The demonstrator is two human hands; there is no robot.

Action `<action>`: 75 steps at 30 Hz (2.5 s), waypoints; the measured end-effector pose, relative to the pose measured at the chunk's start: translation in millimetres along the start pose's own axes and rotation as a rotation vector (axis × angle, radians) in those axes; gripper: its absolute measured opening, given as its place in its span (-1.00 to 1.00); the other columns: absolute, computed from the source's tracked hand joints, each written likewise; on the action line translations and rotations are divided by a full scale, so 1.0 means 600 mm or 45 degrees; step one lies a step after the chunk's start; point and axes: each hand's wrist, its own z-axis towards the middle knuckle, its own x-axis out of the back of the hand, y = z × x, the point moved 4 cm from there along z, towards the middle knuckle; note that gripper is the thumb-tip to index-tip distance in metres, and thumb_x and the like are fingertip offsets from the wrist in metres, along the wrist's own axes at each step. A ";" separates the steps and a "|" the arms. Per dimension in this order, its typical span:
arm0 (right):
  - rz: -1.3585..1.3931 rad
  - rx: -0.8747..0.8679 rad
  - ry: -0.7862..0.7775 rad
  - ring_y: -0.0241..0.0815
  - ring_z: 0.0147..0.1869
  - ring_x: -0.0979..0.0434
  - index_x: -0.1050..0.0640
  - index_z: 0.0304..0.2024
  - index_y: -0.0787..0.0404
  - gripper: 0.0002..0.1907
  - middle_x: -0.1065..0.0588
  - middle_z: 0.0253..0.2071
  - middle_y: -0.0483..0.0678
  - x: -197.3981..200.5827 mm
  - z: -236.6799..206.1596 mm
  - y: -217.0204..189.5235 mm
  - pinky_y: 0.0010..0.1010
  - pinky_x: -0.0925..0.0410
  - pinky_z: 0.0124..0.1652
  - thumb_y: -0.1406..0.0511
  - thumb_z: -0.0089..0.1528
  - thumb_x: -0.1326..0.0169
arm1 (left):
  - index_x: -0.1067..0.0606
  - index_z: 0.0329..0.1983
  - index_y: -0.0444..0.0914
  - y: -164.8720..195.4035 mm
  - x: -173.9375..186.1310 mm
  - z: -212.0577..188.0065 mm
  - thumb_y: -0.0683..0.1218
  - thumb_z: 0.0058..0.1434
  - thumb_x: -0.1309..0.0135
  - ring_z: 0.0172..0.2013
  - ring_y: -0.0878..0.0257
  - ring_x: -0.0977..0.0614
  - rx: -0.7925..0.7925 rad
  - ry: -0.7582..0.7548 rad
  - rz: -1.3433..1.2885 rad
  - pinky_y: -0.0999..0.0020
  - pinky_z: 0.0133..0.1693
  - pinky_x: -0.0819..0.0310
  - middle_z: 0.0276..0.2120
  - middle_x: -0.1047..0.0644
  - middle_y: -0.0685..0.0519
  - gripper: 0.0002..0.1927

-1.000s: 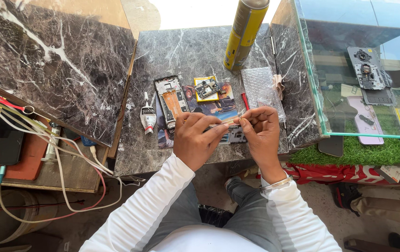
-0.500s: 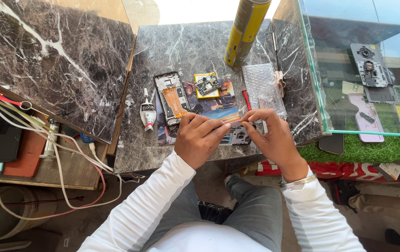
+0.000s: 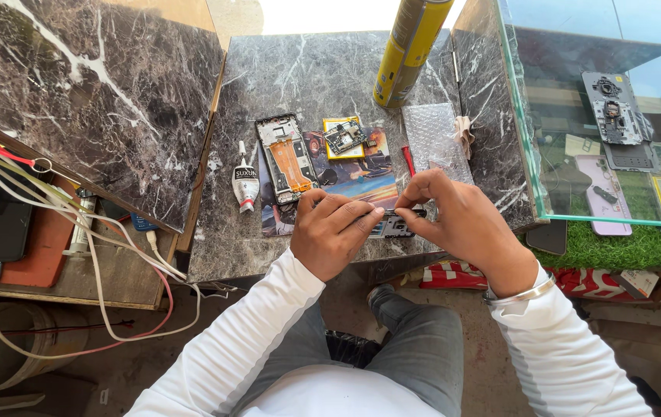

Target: The person disassembles a smartphone, sprays a cleaning agent on internal components, and uses tweezers to remove and reposition small parts. They apply adhesive from a tube to the phone frame and place a flexible ribbon cable into position.

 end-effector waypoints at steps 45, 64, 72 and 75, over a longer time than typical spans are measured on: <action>0.532 -0.476 -0.327 -0.33 -0.18 -0.61 -0.47 -0.03 0.27 -0.69 -0.60 -0.29 -0.09 -0.017 0.021 0.060 -0.47 -0.48 -0.17 0.39 0.19 -0.22 | -0.66 -0.08 -0.10 0.003 -0.003 -0.001 -0.12 0.15 -0.31 -0.13 0.32 -0.59 0.018 0.014 0.004 0.22 -0.01 -0.30 -0.15 -0.61 0.25 -0.75; 0.485 -0.502 -0.302 -0.40 -0.30 -0.54 -0.53 -0.08 0.29 -0.74 -0.59 -0.37 -0.10 -0.037 0.021 0.061 -0.52 -0.43 -0.30 0.33 0.23 -0.24 | -0.66 -0.09 -0.12 0.005 0.002 0.004 -0.11 0.21 -0.30 -0.16 0.31 -0.58 0.005 0.029 -0.013 0.26 -0.07 -0.31 -0.16 -0.61 0.25 -0.80; 0.714 -0.532 -0.224 -0.39 -0.08 -0.58 -0.51 -0.02 0.29 -0.80 -0.58 -0.19 -0.11 -0.035 -0.005 0.080 -0.52 -0.45 -0.14 0.40 0.30 -0.10 | -0.66 -0.09 -0.12 0.004 0.004 0.004 -0.12 0.20 -0.31 -0.16 0.31 -0.59 0.014 0.039 -0.028 0.26 -0.07 -0.32 -0.17 -0.61 0.24 -0.80; 0.772 -0.522 -0.163 -0.36 -0.01 -0.58 -0.51 0.01 0.31 -0.79 -0.58 -0.12 -0.07 -0.033 -0.026 0.083 -0.51 -0.45 -0.04 0.41 0.32 -0.08 | -0.65 -0.10 -0.12 0.002 0.005 0.003 -0.12 0.20 -0.32 -0.16 0.32 -0.59 0.021 0.052 -0.026 0.26 -0.07 -0.32 -0.17 -0.61 0.24 -0.80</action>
